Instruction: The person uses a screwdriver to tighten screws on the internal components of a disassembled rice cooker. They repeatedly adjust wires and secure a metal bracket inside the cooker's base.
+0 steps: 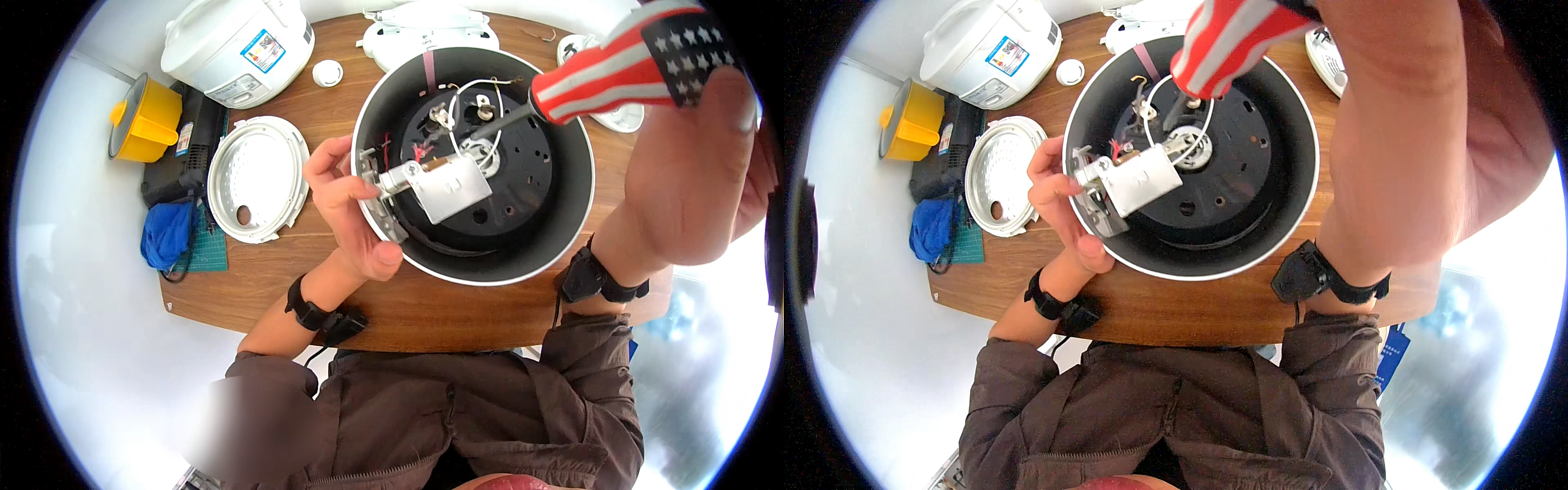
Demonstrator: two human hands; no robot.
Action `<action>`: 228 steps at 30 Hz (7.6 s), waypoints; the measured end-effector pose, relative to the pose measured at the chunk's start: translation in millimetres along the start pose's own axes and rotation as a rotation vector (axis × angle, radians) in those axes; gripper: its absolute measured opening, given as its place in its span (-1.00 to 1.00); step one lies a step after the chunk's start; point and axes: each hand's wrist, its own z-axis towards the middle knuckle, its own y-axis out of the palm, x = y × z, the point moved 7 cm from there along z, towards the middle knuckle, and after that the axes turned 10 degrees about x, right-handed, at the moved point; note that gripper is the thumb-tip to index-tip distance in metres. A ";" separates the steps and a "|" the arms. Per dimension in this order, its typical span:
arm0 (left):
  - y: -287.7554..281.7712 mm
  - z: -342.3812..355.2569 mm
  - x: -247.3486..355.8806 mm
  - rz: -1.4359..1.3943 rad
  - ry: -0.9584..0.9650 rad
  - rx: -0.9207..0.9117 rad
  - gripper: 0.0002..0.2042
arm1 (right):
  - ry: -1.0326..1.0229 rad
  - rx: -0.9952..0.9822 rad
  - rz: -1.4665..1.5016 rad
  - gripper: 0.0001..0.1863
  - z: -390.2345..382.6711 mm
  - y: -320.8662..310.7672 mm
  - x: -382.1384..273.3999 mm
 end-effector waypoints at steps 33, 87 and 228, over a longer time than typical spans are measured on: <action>-4.0 0.5 24.7 0.123 0.215 -0.106 -0.41 | -0.090 -0.644 0.064 -0.53 -23.5 69.4 -51.2; -2.3 -4.6 15.8 0.149 0.166 -0.061 -0.37 | -0.096 -0.921 0.016 -0.52 -16.2 84.9 -35.9; 10.8 39.8 6.6 0.145 0.366 -0.110 -0.79 | -0.168 -1.654 -0.456 -0.84 10.6 158.3 -44.7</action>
